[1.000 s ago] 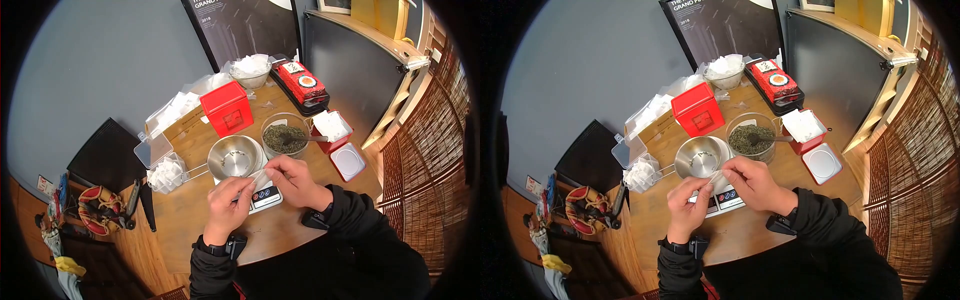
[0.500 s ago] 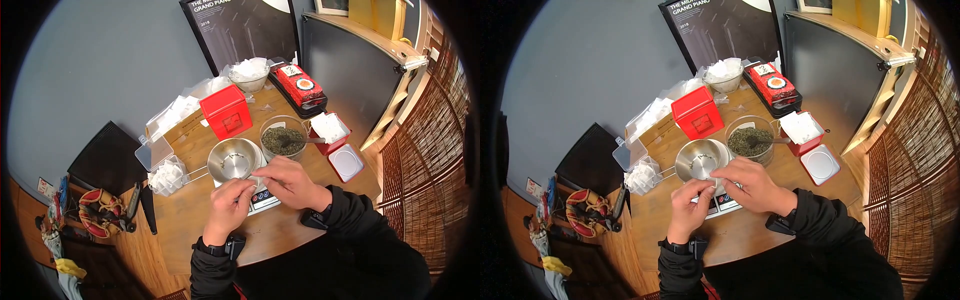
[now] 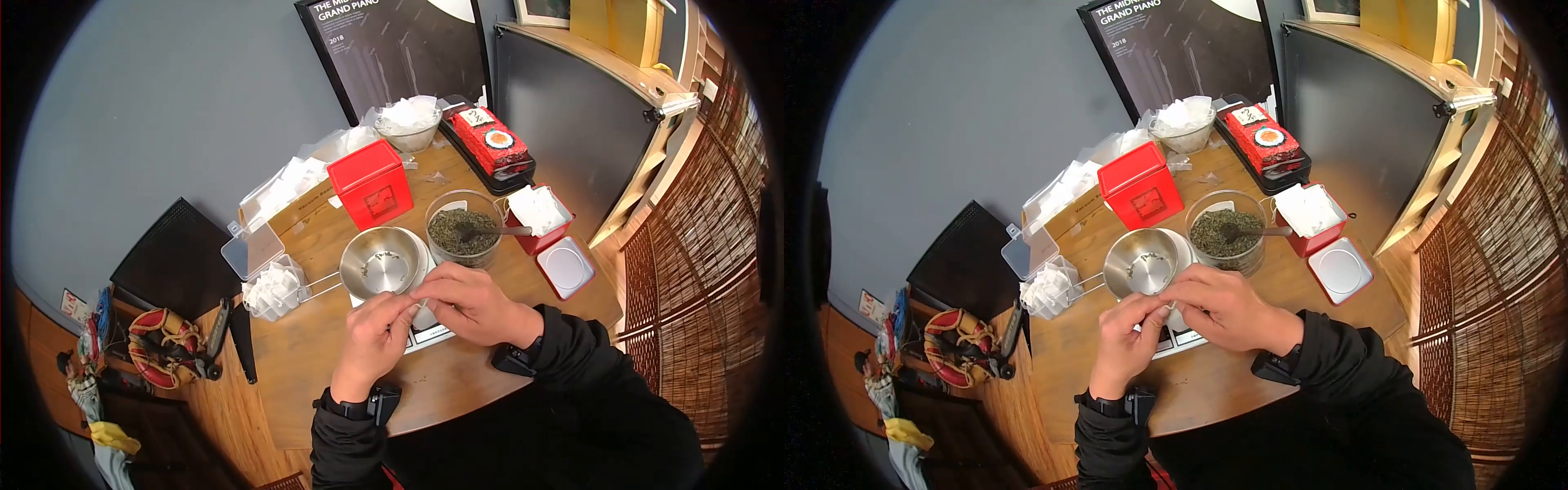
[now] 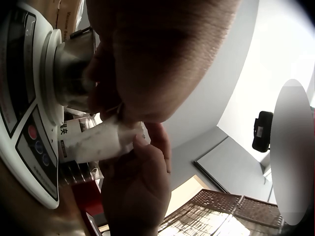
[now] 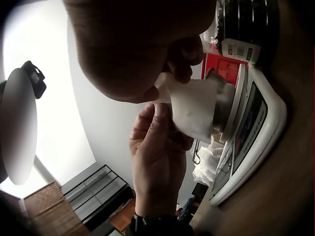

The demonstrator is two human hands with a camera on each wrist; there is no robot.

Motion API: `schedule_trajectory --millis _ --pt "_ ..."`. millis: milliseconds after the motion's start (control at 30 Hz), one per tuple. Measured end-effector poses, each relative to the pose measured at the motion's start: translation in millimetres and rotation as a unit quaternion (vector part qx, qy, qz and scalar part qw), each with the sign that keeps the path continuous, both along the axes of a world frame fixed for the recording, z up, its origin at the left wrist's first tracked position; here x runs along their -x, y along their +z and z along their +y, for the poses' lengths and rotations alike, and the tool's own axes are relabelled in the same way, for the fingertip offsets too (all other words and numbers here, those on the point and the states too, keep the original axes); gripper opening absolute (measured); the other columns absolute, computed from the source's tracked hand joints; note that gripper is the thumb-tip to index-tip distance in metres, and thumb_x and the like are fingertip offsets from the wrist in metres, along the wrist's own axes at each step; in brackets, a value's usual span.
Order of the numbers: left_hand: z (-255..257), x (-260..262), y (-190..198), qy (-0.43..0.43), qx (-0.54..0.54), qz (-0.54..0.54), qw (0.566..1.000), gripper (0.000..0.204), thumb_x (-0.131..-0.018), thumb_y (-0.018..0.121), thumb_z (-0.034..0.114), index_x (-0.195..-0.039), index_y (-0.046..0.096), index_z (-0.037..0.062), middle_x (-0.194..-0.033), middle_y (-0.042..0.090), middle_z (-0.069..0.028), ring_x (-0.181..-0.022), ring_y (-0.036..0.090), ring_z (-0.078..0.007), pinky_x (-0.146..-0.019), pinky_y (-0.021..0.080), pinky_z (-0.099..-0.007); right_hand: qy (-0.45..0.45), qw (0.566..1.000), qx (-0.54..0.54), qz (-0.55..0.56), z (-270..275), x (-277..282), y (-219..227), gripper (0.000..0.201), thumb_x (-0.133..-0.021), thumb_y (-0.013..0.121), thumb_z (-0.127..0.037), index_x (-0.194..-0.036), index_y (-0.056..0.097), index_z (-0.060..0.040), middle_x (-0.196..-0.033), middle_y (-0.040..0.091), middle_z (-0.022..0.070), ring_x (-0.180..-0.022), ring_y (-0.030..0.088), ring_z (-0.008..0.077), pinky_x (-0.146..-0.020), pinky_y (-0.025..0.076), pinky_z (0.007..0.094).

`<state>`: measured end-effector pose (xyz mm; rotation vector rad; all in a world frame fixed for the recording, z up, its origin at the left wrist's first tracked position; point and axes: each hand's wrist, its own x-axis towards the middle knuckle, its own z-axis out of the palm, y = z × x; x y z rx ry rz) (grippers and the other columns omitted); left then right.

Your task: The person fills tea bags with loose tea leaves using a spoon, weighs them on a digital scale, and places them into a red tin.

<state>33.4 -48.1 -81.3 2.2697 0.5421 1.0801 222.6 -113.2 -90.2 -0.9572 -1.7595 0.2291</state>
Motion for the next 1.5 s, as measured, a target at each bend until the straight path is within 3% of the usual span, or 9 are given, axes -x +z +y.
schedule_trajectory --millis 233,333,367,433,600,900,1100,1400,1500 --pt "-2 3 3 0.065 -0.047 -0.04 0.996 0.008 -0.086 0.071 0.0 -0.094 0.071 -0.0023 -0.076 0.067 -0.0131 -0.064 0.065 -0.0239 -0.058 0.05 -0.0314 -0.036 0.996 0.042 0.074 -6 -10 -2 0.024 -0.084 0.066 0.001 -0.107 0.067 -0.0025 -0.085 0.064 0.0071 -0.062 0.058 0.0158 -0.054 0.047 0.0288" --pt "9 8 -9 0.229 -0.098 -0.153 0.956 0.009 -0.09 0.068 -0.001 -0.098 0.07 -0.0049 -0.081 0.069 -0.0133 -0.069 0.065 -0.0204 -0.065 0.051 -0.0293 -0.133 0.982 -0.026 0.131 -10 -25 -16 0.008 -0.088 0.063 0.001 -0.095 0.065 0.001 -0.074 0.062 0.003 -0.059 0.052 0.0055 -0.051 0.04 0.0228" --pt "12 10 -10 0.228 -0.097 -0.153 0.957 0.009 -0.09 0.068 -0.001 -0.098 0.07 -0.0049 -0.081 0.069 -0.0133 -0.069 0.065 -0.0204 -0.065 0.051 -0.0293 -0.133 0.982 -0.025 0.131 -12 -28 -22 0.008 -0.088 0.063 0.001 -0.095 0.065 0.001 -0.074 0.062 0.003 -0.059 0.052 0.0055 -0.051 0.04 0.0228" --pt "19 11 -11 0.271 -0.108 -0.183 0.939 0.012 -0.091 0.067 -0.002 -0.102 0.069 -0.0055 -0.082 0.068 -0.0125 -0.07 0.063 -0.0192 -0.068 0.051 -0.0285 -0.134 0.918 0.07 0.367 -17 -30 -32 0.004 -0.092 0.061 -0.001 -0.088 0.063 0.0002 -0.071 0.06 0.0001 -0.059 0.051 0.004 -0.051 0.039 0.0209" --pt "30 14 -11 0.277 -0.137 -0.165 0.937 0.014 -0.091 0.065 -0.004 -0.105 0.069 -0.0044 -0.085 0.068 -0.0124 -0.072 0.062 -0.019 -0.069 0.05 -0.0286 -0.168 0.864 0.128 0.456 -21 -39 -25 0.024 -0.093 0.066 -0.006 -0.074 0.051 -0.009 -0.063 0.055 -0.0029 -0.053 0.048 0.0034 -0.048 0.035 0.0203" --pt "36 12 -18 0.27 -0.127 -0.095 0.95 0.013 -0.09 0.067 -0.001 -0.103 0.07 -0.0005 -0.085 0.067 -0.0131 -0.08 0.062 -0.0284 -0.074 0.049 -0.0362 -0.183 0.786 0.114 0.579 -18 -44 -20 0.021 -0.089 0.072 -0.005 -0.087 0.052 -0.0081 -0.071 0.057 -0.0017 -0.054 0.05 0.0052 -0.05 0.039 0.0203" --pt "34 11 -18 0.271 -0.136 -0.069 0.95 0.012 -0.089 0.068 0.0 -0.101 0.07 -0.0001 -0.084 0.067 -0.0132 -0.079 0.061 -0.0295 -0.074 0.048 -0.0376 -0.205 0.863 0.098 0.45 -5 -57 -34 0.027 -0.097 0.066 -0.014 -0.119 0.058 0.0004 -0.078 0.059 -0.0013 -0.063 0.053 0.0052 -0.057 0.043 0.0201" --pt "34 14 -18 0.268 -0.141 -0.05 0.952 0.012 -0.088 0.068 0.0 -0.1 0.071 0.0004 -0.084 0.067 -0.0132 -0.079 0.06 -0.0297 -0.076 0.047 -0.0373 -0.214 0.911 0.092 0.341 -4 -51 -31 0.021 -0.105 0.053 -0.021 -0.108 0.061 -0.0013 -0.08 0.06 0.001 -0.067 0.055 0.0065 -0.061 0.045 0.0216" --pt "36 14 -19 0.262 -0.148 -0.053 0.952 0.012 -0.088 0.068 0.0 -0.1 0.071 0.0006 -0.084 0.067 -0.013 -0.078 0.06 -0.0296 -0.076 0.047 -0.0375 -0.201 0.9 0.081 0.379 -2 -53 -38 0.02 -0.105 0.053 -0.02 -0.107 0.061 -0.0019 -0.079 0.06 0.0011 -0.065 0.056 0.0066 -0.058 0.045 0.0214"
